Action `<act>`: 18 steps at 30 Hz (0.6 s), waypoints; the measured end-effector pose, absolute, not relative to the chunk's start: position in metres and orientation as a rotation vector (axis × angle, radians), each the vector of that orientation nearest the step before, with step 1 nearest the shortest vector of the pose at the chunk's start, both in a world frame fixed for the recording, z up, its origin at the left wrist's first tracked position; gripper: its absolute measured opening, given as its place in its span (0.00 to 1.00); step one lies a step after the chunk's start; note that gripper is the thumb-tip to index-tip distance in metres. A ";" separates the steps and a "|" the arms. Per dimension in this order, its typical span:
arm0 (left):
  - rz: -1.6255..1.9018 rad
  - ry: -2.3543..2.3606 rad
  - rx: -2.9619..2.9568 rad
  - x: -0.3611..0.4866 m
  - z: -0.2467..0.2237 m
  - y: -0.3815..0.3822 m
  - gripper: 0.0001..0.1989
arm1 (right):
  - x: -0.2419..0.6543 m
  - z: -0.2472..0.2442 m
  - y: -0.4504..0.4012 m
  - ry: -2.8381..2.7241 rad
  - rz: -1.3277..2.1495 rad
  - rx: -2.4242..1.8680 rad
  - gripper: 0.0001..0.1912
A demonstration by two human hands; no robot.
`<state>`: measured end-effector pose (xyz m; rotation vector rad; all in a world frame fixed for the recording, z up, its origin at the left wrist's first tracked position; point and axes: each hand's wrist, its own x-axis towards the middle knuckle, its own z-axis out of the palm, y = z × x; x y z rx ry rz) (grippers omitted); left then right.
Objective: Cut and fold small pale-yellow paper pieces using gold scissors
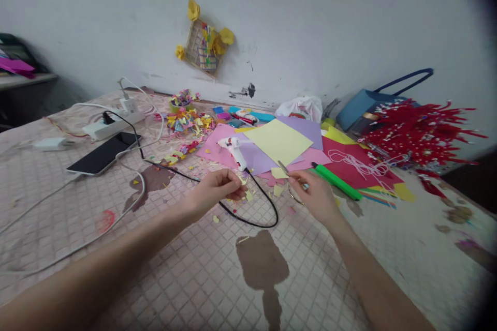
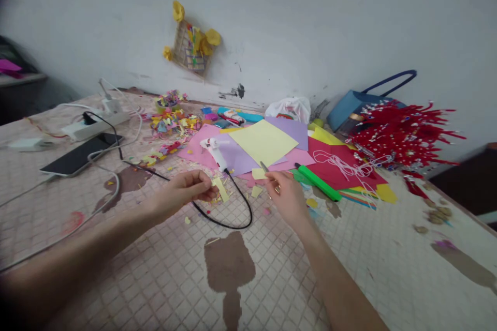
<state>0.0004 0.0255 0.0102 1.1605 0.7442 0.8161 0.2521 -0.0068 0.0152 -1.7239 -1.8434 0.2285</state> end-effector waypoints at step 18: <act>0.715 0.637 1.411 0.010 0.011 0.005 0.09 | 0.190 0.009 -0.032 -1.361 1.490 -1.069 0.09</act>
